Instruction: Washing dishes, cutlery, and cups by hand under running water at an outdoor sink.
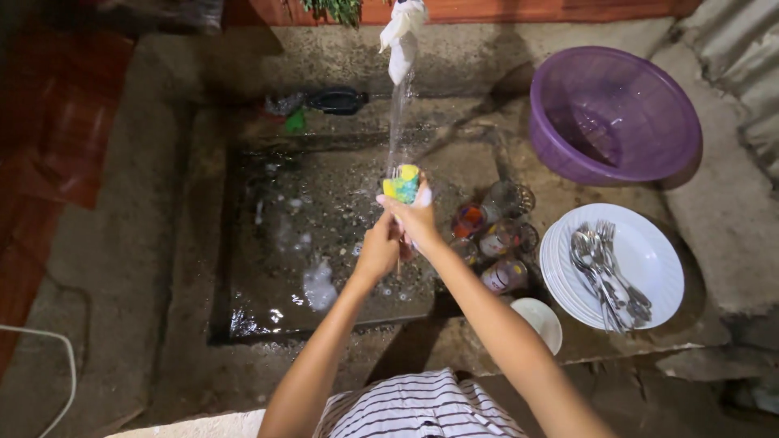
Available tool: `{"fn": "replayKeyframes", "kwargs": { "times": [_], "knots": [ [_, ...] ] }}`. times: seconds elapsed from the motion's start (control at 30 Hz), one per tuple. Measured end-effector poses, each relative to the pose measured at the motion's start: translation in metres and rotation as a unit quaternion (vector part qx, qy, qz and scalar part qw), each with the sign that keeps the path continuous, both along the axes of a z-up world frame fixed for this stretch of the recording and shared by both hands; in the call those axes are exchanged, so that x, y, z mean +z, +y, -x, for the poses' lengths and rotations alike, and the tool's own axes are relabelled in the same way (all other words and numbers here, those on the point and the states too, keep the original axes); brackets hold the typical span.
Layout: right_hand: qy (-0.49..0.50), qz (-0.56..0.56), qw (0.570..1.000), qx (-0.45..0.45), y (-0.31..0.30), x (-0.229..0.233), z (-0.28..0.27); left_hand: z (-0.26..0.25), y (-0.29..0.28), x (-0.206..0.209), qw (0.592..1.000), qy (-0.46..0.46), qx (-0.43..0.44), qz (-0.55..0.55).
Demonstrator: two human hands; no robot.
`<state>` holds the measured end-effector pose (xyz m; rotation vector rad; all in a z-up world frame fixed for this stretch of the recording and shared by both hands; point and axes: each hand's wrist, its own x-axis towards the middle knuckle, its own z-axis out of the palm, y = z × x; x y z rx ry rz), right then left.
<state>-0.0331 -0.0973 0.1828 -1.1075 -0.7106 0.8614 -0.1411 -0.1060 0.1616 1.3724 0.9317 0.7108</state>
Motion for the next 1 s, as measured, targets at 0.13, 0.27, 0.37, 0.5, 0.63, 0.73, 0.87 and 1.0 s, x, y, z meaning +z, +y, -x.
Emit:
{"fn": "replayKeyframes", "kwargs": {
  "times": [0.13,0.27,0.37,0.5,0.63,0.73,0.87,1.0],
  "knots": [
    [0.055,0.077,0.995,-0.015,0.024,-0.053,-0.035,-0.006,-0.008,-0.011,0.998,0.046,-0.015,-0.031],
    [-0.124,0.026,0.991,-0.049,0.032,-0.059,-0.060,-0.008,-0.012,-0.010,0.997,-0.047,-0.034,0.058],
    [0.095,0.027,0.995,-0.025,0.026,-0.029,-0.063,-0.006,-0.014,-0.005,0.994,-0.064,-0.035,0.081],
    [0.189,0.034,0.977,0.095,-0.011,0.013,-0.039,-0.006,-0.012,0.003,0.999,-0.018,0.014,0.024],
    [0.080,0.165,0.978,0.099,-0.012,-0.029,-0.038,-0.003,-0.004,-0.016,0.994,-0.093,-0.002,-0.055],
    [0.046,0.056,0.993,0.093,0.002,-0.070,-0.053,0.003,0.004,-0.002,0.972,0.134,-0.026,-0.190],
    [-0.044,0.121,0.989,0.073,-0.004,-0.032,-0.051,0.008,0.016,0.011,0.975,0.139,0.044,-0.168],
    [-0.049,0.121,0.975,0.178,-0.008,-0.035,-0.046,0.003,0.024,0.035,0.986,-0.028,0.113,-0.120]
  ]
}}
